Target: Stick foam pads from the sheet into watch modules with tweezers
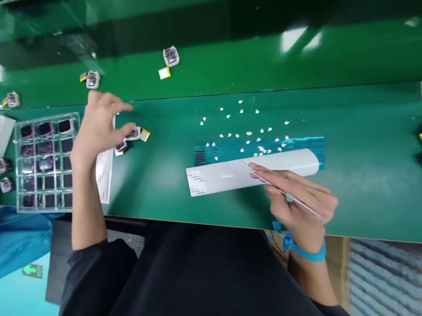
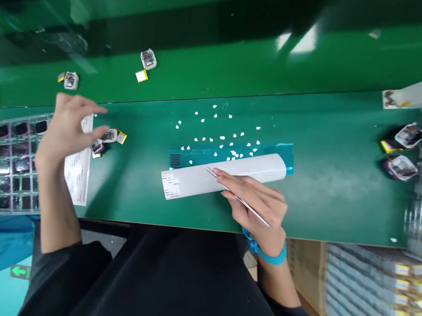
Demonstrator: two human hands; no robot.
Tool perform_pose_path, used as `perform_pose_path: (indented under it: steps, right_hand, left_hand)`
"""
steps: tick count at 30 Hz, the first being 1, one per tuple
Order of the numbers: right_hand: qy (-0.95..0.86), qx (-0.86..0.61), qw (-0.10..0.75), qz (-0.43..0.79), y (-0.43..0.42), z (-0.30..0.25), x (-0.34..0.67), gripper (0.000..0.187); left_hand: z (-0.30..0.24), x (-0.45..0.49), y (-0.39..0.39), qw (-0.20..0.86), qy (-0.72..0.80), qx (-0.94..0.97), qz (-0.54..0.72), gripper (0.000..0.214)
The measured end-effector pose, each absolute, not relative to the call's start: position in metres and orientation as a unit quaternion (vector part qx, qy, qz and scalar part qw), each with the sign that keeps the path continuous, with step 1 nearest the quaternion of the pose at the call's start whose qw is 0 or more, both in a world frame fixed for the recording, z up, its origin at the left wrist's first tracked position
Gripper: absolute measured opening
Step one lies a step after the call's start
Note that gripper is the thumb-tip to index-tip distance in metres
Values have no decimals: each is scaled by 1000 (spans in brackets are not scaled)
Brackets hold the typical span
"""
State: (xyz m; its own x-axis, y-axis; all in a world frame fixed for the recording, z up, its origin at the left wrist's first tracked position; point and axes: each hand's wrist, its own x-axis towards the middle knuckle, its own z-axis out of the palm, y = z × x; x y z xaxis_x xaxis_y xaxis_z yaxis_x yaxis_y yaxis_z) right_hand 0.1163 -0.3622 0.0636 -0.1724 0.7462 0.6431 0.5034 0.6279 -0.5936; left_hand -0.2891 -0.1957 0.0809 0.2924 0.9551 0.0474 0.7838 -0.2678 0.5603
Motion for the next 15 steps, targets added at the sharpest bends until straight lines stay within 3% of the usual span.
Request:
perform_pose_path:
  steps: [6,15]
  right_hand:
    - [-798,-351,470,137,-346,63,94,48]
    - [-812,-321,468,137,-342,72,75,49]
  left_hand:
    - [68,-302,-235,210,615,744,156,37]
    - [69,-249,-245,370,570,614,400,35]
